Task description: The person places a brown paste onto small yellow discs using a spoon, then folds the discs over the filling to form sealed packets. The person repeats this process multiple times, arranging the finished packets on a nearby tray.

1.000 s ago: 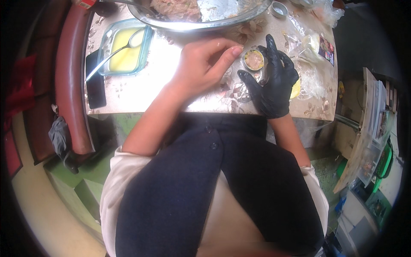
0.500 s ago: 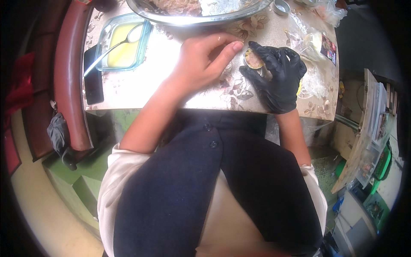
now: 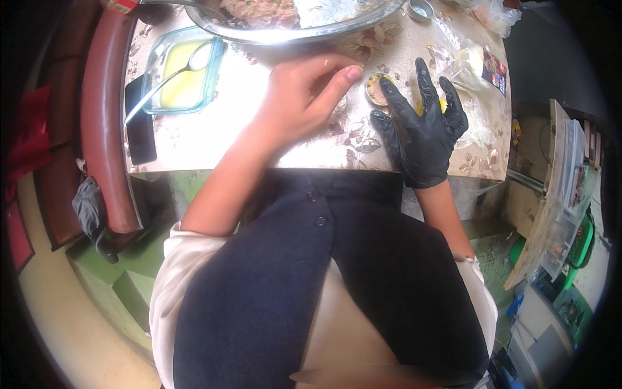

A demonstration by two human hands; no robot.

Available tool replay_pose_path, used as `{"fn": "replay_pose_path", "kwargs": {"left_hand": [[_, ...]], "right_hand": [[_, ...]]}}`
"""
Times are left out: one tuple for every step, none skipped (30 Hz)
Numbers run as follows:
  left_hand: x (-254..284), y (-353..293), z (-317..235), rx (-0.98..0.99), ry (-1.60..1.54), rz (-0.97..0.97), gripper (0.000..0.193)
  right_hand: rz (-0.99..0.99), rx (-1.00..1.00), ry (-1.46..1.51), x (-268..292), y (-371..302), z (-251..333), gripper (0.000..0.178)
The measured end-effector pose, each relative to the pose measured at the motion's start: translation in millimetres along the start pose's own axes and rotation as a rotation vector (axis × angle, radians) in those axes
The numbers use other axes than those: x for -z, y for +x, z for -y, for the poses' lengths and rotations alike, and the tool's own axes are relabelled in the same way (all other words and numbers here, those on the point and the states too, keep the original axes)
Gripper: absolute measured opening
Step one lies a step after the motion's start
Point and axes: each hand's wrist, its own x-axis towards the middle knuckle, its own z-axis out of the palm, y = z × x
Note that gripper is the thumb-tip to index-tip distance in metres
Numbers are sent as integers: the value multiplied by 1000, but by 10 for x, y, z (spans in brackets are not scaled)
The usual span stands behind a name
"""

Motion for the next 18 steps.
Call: {"fn": "replay_pose_path", "kwargs": {"left_hand": [[3, 0, 4, -20, 0, 0, 26], [6, 2, 8, -34, -1, -4, 26], [9, 0, 10, -34, -5, 0, 26], [8, -4, 11, -35, 2, -3, 26], [11, -3, 12, -26, 8, 3, 26], [9, -4, 11, -17, 14, 9, 26], [5, -2, 9, -23, 9, 5, 26], [1, 0, 7, -30, 4, 1, 26], [-7, 3, 4, -32, -1, -3, 25], [-11, 6, 3, -46, -7, 1, 25], [-14, 8, 2, -53, -12, 1, 24], [-10, 9, 2, -58, -17, -3, 24], [-6, 9, 3, -49, -32, 0, 24], [-2, 2, 0, -40, -47, -1, 23], [19, 2, 2, -9, -63, 9, 23], [38, -1, -1, -7, -53, 34, 24], [62, -17, -10, 19, -48, 76, 25], [84, -28, -21, 37, -49, 116, 27]], "right_hand": [[-5, 2, 13, -19, 7, -14, 51], [-40, 11, 51, -42, 13, -32, 53], [-73, 20, 88, -61, 21, -56, 55], [-134, 45, 135, -82, 25, -71, 57], [-121, 33, 258, -109, 41, -85, 61], [-138, 37, 392, -141, 62, -88, 64], [-136, 8, 529, -162, 78, -75, 68], [-109, 32, 494, -181, 104, -56, 71], [-66, 22, 460, -202, 130, -18, 75], [-13, 8, 423, -205, 155, 19, 78], [-20, 18, 413, -227, 203, 57, 82], [-35, -15, 431, -218, 239, 81, 82], [-45, -35, 453, -205, 273, 103, 81], [-55, -53, 476, -197, 309, 120, 81], [-53, -97, 489, -141, 304, 118, 78], [-130, -56, 466, -104, 310, 104, 79], [-133, -114, 546, -65, 289, 104, 81], [-133, -178, 624, -29, 261, 98, 83]]}}
